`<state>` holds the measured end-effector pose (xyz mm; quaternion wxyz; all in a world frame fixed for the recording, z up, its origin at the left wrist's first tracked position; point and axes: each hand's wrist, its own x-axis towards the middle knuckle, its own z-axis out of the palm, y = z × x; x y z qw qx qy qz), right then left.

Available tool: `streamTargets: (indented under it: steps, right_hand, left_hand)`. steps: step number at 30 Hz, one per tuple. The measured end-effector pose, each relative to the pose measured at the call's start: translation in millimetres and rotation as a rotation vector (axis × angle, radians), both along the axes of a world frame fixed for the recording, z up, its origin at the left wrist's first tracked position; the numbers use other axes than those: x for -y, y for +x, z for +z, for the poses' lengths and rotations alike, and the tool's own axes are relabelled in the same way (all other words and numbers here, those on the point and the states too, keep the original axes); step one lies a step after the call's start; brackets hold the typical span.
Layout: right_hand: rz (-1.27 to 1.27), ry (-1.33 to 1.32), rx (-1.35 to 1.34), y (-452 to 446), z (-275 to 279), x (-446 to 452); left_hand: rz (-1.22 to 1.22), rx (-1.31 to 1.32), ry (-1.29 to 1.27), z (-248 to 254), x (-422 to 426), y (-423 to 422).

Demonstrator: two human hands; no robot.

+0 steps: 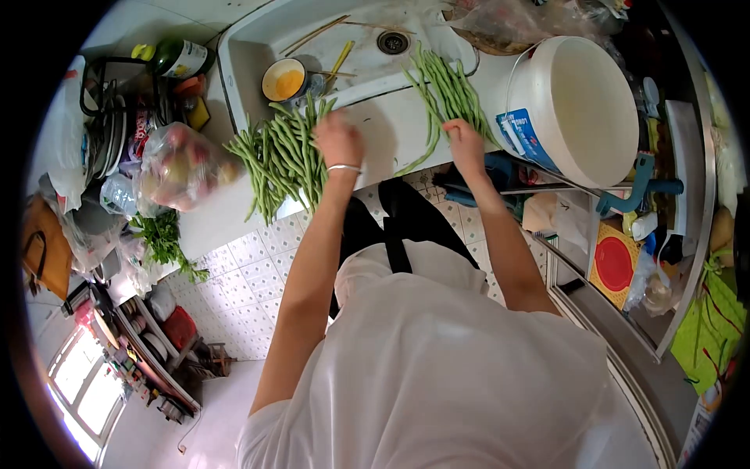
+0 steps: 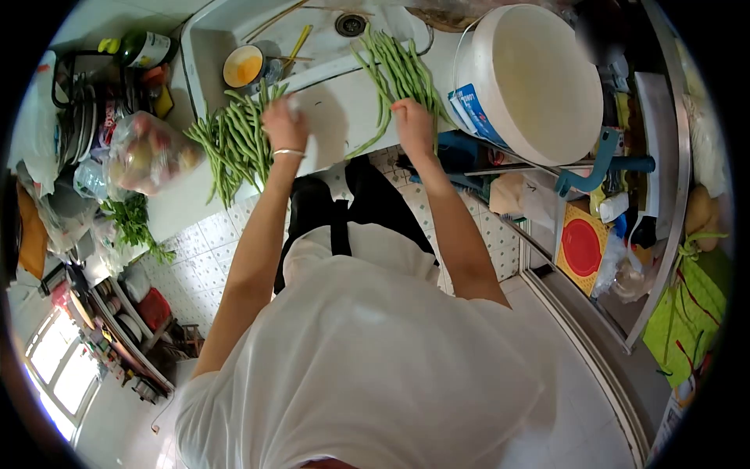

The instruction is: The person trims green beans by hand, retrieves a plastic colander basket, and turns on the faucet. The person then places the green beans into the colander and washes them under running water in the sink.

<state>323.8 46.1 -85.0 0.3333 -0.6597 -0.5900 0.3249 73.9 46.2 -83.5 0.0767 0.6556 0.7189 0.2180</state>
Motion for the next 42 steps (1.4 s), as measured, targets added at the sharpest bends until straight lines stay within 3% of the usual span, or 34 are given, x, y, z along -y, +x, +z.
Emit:
streamTargets:
  steps: [1, 2, 4, 5, 8, 14, 16, 18, 21, 24, 25, 27, 33, 35, 36, 38, 39, 40, 42]
  right_hand:
    - [0.028, -0.005, 0.181, -1, -4, -2]
    - [0.026, 0.001, 0.183, -5, -1, -5]
    - [0.014, -0.396, 0.508, -18, 9, -10]
    - [0.096, -0.482, 0.547, -21, 13, -12]
    - [0.098, -0.428, 0.668, -33, -8, -10]
    - [0.088, -0.404, 0.526, -27, -13, -24]
    - [0.091, -0.245, 0.347, -25, -7, -30]
    - [0.074, -0.242, 0.322, -27, -4, -37]
    - [0.100, -0.263, 0.322, -35, -10, -56]
    - [0.097, -0.288, 0.258, -44, -24, -64]
    - [0.102, -0.285, 0.260, -47, -27, -65]
    - [0.066, -0.155, 0.138, -54, -24, -60]
    - [0.030, -0.118, 0.151, -33, 20, -34]
    - [0.068, -0.134, 0.133, -27, 24, -17]
    - [0.137, -0.240, 0.099, -27, 26, -6]
    - [0.207, -0.344, 0.055, -34, 20, 14]
    - [0.231, -0.338, -0.030, -41, 9, 24]
    - [0.256, -0.327, -0.114, -55, 19, 28]
    - [0.304, -0.283, -0.013, -66, 39, 29]
  left_hand:
    - [-0.025, 0.193, -0.082, -11, -8, 21]
    - [-0.050, 0.387, -0.163, -18, -17, 46]
    - [-0.069, 0.419, -0.288, -27, -33, 84]
    - [-0.073, 0.423, -0.284, -31, -39, 98]
    - [-0.036, 0.382, -0.269, -40, -51, 126]
    - [0.069, 0.334, -0.391, -30, -57, 129]
    - [-0.025, 0.314, -0.551, -17, -57, 111]
    - [-0.030, 0.297, -0.561, -25, -50, 96]
    - [-0.223, 0.132, -0.789, -22, -37, 73]
    - [-0.045, 0.166, -0.656, -22, -33, 78]
    - [-0.147, 0.218, -0.481, -21, -33, 79]
    - [-0.159, 0.168, -0.454, -18, -32, 89]
    - [-0.098, 0.059, -0.429, -46, -32, 98]
    - [0.051, 0.305, -0.366, -44, -33, 91]
    - [0.051, 0.304, -0.364, -34, -36, 82]
    - [0.001, 0.898, -0.658, 1, -39, 59]
    - [0.059, 1.218, -0.579, 2, -33, 57]
    - [0.060, 1.209, -0.570, 18, -31, 52]
    - [0.139, 1.525, -0.535, 45, -25, 42]
